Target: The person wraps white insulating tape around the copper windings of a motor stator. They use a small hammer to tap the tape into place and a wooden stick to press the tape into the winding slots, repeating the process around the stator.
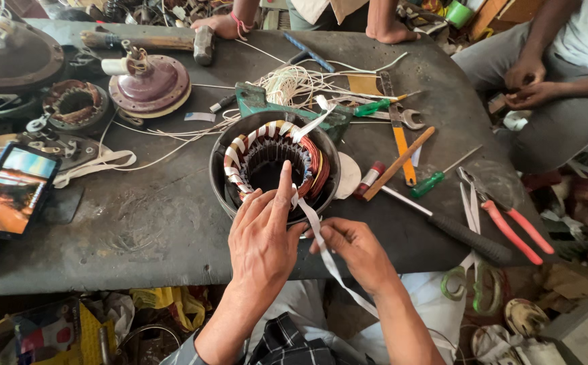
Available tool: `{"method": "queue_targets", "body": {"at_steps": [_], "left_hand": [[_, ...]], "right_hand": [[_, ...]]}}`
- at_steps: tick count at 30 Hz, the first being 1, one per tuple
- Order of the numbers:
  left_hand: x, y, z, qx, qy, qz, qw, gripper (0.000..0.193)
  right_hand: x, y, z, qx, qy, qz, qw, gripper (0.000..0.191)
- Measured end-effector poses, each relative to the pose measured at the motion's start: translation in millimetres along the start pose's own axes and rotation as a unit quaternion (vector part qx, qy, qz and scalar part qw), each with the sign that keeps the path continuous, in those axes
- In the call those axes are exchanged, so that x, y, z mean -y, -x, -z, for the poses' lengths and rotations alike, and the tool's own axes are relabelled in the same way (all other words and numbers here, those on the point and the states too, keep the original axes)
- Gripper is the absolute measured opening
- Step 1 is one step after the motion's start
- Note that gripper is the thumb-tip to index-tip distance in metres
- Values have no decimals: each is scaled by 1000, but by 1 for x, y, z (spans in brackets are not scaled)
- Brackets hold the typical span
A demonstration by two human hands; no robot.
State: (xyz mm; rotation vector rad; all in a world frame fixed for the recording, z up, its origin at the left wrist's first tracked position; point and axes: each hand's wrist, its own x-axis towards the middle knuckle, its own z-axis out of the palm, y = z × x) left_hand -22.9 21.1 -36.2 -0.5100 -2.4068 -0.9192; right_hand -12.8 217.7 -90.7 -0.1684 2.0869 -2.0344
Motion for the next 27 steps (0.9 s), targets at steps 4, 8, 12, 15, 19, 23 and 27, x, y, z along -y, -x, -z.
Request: {"method": "queue_targets", "body": {"at_steps": [4,8,12,15,19,23,27], "left_hand": [[-2,-2,-2,11,19,20,1000,100],[-5,-4,-5,20,37,34,999,100],[-6,-5,-9,23,47,37,998,100],[-6,-5,-11,16,52,38,998,99],[-6,-4,-14,16,49,33,998,99],[-7,-3,-21,-1,36,23,999,100],[-8,-2,-29,-25,34,24,999,98]], "right_hand": [[-8,0,16,-1,-14,-9,1000,33],[-3,33,59,-34,-86,2,996,32],[-8,57,87,-14,-31,5,999,30],[-11,55,86,-24,62,-28,997,27],[8,43,76,-106,266,11,958,23],[29,27,62,-107,300,91,944,33],[29,2,48,-82,168,39,982,36]]}}
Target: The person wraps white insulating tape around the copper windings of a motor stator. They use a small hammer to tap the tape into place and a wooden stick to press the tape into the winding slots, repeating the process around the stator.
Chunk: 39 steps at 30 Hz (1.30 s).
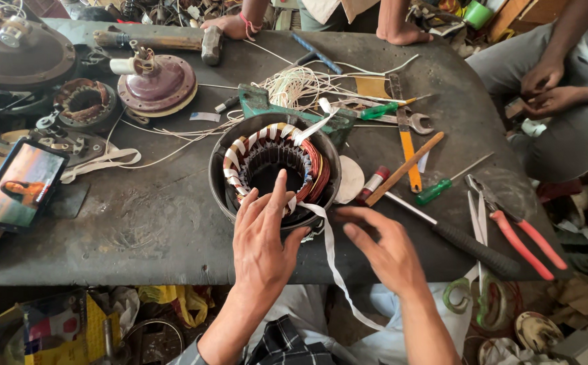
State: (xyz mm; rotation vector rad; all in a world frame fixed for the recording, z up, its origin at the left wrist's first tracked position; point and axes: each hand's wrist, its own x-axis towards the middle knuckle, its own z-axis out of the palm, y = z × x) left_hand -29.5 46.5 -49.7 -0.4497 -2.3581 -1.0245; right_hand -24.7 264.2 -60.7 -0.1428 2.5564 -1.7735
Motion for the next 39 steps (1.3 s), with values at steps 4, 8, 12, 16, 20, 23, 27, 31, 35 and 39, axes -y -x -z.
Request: {"method": "queue_targets", "body": {"at_steps": [4,8,12,16,20,23,27,31,35,39], "left_hand": [[3,0,-4,-1,7,9,1000,96],[7,-2,-6,1,17,13,1000,93],[10,-7,-9,5,31,28,999,92],[15,-15,-14,3,31,17,999,90],[18,-19,-19,10,43,28,999,89],[21,-22,-22,13,42,29,999,88],[24,-26,-25,12,45,26,999,85],[26,-29,-29,21,40,36,998,83],[28,-30,-31,23,39,41,998,82],[29,-30,-33,22,45,42,998,82]], "right_hand": [[-10,-17,-17,48,-203,-37,977,35],[-21,-26,-18,60,-175,-62,981,29],[-27,-32,-5,35,-73,-61,995,25],[-30,-42,5,66,-34,-67,995,31],[-31,-50,3,117,-197,-78,970,24],[-30,-58,0,117,-185,-104,970,26],[-20,-62,0,85,-16,-89,992,20],[-5,-58,3,-10,142,143,979,14],[5,-59,2,-57,273,223,934,16],[6,-61,4,-59,292,294,908,22]]}}
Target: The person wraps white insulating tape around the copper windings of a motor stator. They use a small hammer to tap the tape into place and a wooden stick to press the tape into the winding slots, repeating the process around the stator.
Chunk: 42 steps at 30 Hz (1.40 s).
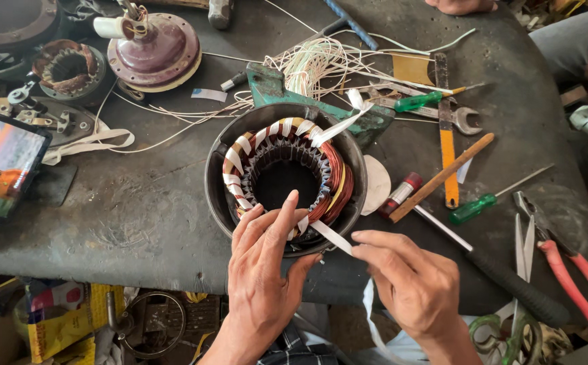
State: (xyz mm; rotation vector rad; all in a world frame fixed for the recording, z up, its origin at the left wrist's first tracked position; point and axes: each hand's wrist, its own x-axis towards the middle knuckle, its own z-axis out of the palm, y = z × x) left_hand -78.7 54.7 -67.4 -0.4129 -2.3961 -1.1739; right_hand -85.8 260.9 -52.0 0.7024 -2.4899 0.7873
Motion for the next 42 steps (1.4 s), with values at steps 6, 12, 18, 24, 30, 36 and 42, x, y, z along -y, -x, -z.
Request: {"method": "queue_targets", "body": {"at_steps": [6,12,18,24,30,36,42], "left_hand": [[-1,0,1,-6,-7,0,1000,84],[-5,7,5,-4,-9,-2,1000,85],[-13,12,6,-15,-22,-14,1000,85],[-18,16,1,-35,-55,-40,997,86],[-16,18,-5,-62,-52,-35,996,85],[-13,17,-6,-53,-38,-9,998,86],[-14,13,-8,-51,-42,1,998,85]], "right_hand": [[-1,11,-6,-2,-6,0,1000,24],[0,31,-7,49,-156,-185,969,14],[-16,35,-24,89,-315,-366,871,23],[-23,36,-25,157,-388,-338,843,22],[-24,34,-31,162,-436,-340,817,20],[-24,39,-36,160,-462,-368,791,19],[-27,37,-30,125,-522,-380,753,20]]}}
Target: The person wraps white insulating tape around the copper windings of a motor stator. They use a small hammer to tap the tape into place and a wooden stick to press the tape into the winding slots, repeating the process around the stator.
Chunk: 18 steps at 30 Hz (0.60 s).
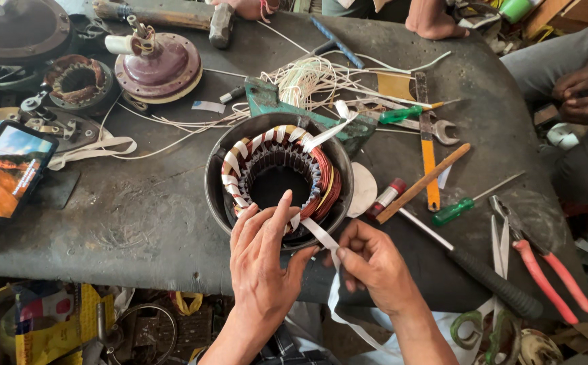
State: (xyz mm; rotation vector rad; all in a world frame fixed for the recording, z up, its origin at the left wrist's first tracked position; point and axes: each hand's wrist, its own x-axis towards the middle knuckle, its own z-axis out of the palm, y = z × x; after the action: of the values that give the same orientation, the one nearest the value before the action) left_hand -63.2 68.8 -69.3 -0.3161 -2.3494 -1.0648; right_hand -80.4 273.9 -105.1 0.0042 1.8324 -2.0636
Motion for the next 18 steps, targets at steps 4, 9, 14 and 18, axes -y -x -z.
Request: {"method": "queue_targets", "body": {"at_steps": [4,9,14,18], "left_hand": [[0,-1,0,4,4,6,1000,86],[-3,-1,-2,0,1,7,1000,85],[-4,-1,-5,-4,7,6,1000,85],[-3,-6,-10,-3,6,6,1000,84]], "right_hand": [[5,-2,3,17,12,-52,998,27],[10,-3,12,62,35,-52,996,29],[19,-8,31,87,35,-17,995,30],[24,-13,47,96,72,-25,992,32]]}}
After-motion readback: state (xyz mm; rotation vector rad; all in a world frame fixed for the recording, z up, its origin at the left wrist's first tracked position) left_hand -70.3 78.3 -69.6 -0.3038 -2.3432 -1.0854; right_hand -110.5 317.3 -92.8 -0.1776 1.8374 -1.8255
